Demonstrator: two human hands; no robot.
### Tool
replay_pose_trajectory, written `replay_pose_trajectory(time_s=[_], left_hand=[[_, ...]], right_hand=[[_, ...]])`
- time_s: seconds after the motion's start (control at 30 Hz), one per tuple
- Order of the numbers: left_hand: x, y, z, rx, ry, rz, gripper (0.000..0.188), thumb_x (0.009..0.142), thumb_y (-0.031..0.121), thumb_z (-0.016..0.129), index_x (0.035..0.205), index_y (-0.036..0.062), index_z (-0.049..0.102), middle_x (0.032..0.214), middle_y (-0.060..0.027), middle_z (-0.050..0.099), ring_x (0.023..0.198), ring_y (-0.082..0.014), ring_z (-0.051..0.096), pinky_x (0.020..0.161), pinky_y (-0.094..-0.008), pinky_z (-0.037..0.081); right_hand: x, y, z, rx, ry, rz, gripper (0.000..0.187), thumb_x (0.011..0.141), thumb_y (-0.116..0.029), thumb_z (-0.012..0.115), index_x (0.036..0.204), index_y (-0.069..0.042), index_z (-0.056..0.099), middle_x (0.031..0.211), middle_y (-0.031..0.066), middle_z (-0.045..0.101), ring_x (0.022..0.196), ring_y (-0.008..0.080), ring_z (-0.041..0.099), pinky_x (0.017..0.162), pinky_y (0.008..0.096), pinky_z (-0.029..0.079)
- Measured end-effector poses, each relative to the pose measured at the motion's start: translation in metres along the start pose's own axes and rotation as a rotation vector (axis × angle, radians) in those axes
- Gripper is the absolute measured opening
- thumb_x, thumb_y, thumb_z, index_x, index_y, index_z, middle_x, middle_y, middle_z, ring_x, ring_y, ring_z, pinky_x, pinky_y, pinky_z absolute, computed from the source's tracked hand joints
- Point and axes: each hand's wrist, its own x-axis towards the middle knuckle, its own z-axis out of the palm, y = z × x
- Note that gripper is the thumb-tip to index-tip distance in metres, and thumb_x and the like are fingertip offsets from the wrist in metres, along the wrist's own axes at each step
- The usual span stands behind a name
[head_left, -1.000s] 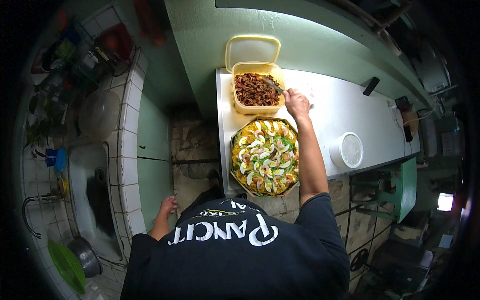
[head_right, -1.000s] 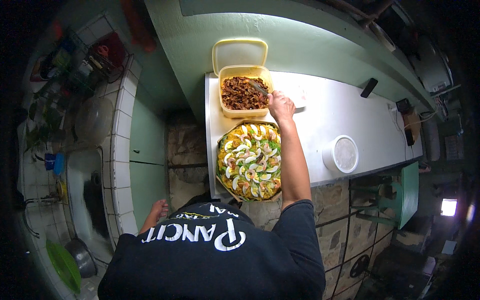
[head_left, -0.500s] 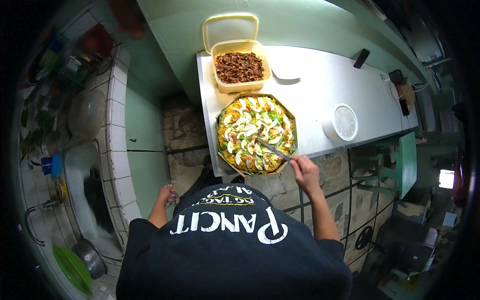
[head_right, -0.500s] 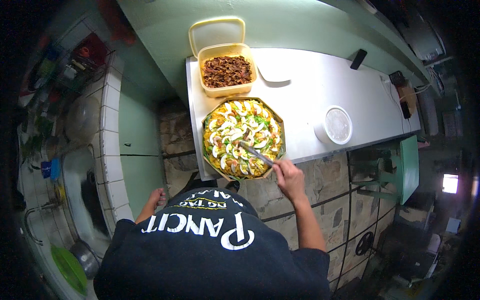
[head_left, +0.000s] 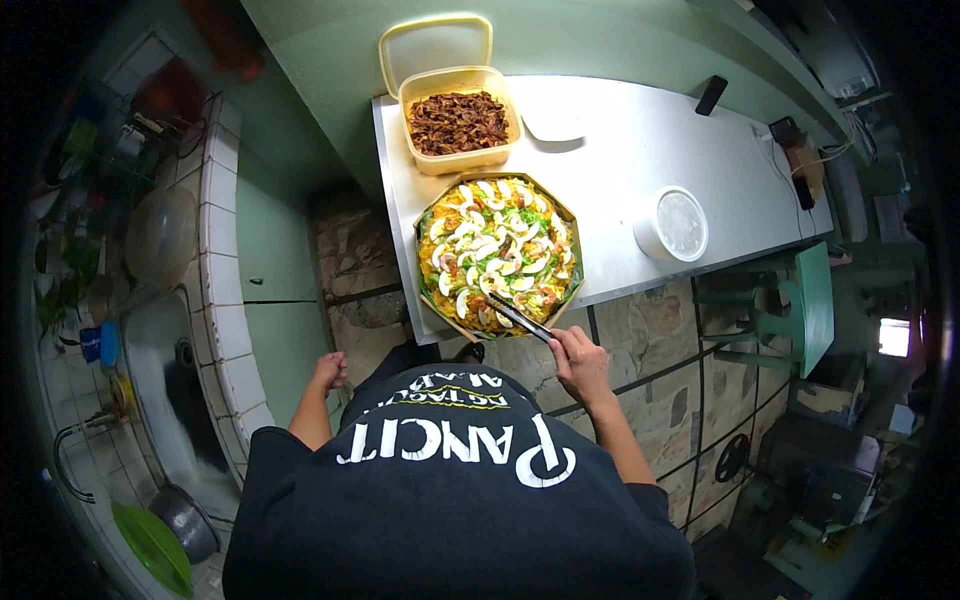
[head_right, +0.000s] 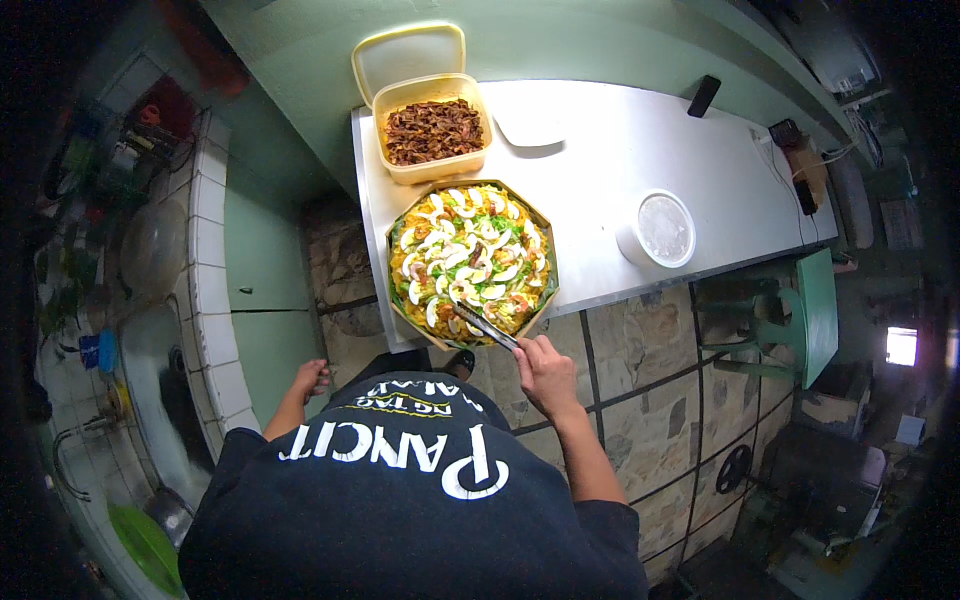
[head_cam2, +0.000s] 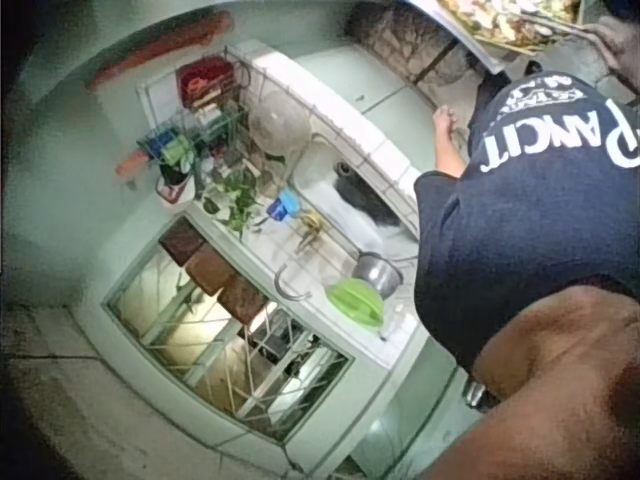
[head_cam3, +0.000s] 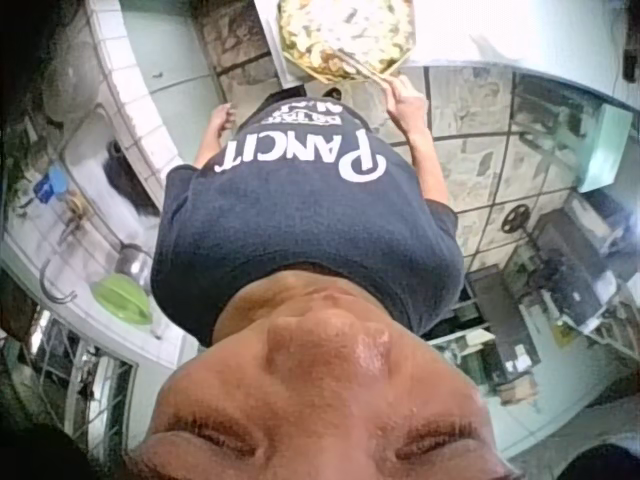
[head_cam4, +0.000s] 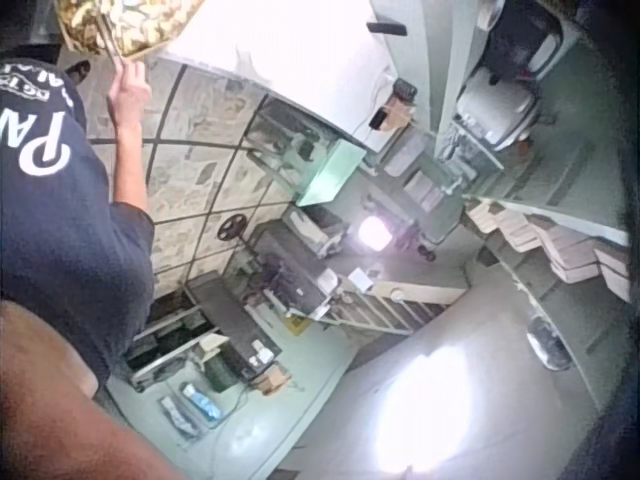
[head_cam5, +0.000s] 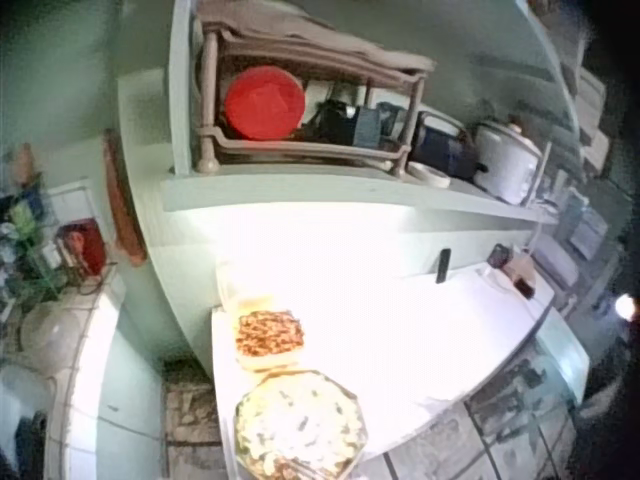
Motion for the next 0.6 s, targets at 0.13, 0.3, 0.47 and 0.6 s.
replay_pose_trajectory(time_s=[0.13, 0.3, 0.47, 0.6], left_hand=[[-0.001, -0.016, -0.008, -0.025, 0.015, -0.054, 0.028, 0.095, 0.036, 0.048, 0.116, 0.0207, 0.057, 0.094, 0.0041, 0.06, 0.072, -0.0133, 0.059, 0.06, -0.0352, 0.046], [0.004, -0.04, -0.019, -0.1, 0.007, -0.088, 0.032, 0.095, 0.037, 0.048, 0.122, 0.0204, 0.054, 0.097, 0.0024, 0.059, 0.077, -0.0158, 0.058, 0.062, -0.0368, 0.046], [0.012, -0.046, -0.03, -0.175, 0.01, -0.079, 0.034, 0.096, 0.036, 0.046, 0.124, 0.0187, 0.052, 0.101, 0.0, 0.059, 0.083, -0.0174, 0.056, 0.069, -0.039, 0.045], [0.008, -0.042, -0.036, -0.238, 0.03, -0.088, 0.035, 0.096, 0.035, 0.045, 0.126, 0.0189, 0.052, 0.102, -0.0008, 0.059, 0.083, -0.0173, 0.056, 0.071, -0.0391, 0.045]], right_hand=[[0.025, 0.0, -0.012, 0.1, 0.018, 0.016, 0.016, 0.09, -0.02, 0.06, 0.094, -0.005, 0.066, 0.082, 0.0107, 0.062, 0.069, 0.0319, 0.063, 0.061, 0.0396, 0.049], [0.117, 0.001, -0.03, 0.242, 0.113, 0.056, 0.018, 0.09, -0.017, 0.06, 0.096, -0.002, 0.067, 0.078, 0.0141, 0.063, 0.069, 0.0292, 0.063, 0.061, 0.038, 0.047], [0.212, -0.027, -0.042, 0.045, 0.18, -0.173, 0.025, 0.092, -0.023, 0.058, 0.097, 0.0, 0.066, 0.084, 0.0151, 0.066, 0.07, 0.0296, 0.065, 0.065, 0.0395, 0.05], [0.175, -0.054, -0.043, -0.014, -0.076, -0.299, 0.015, 0.089, -0.022, 0.062, 0.097, -0.011, 0.067, 0.083, 0.0101, 0.063, 0.068, 0.0288, 0.064, 0.061, 0.0372, 0.05]])
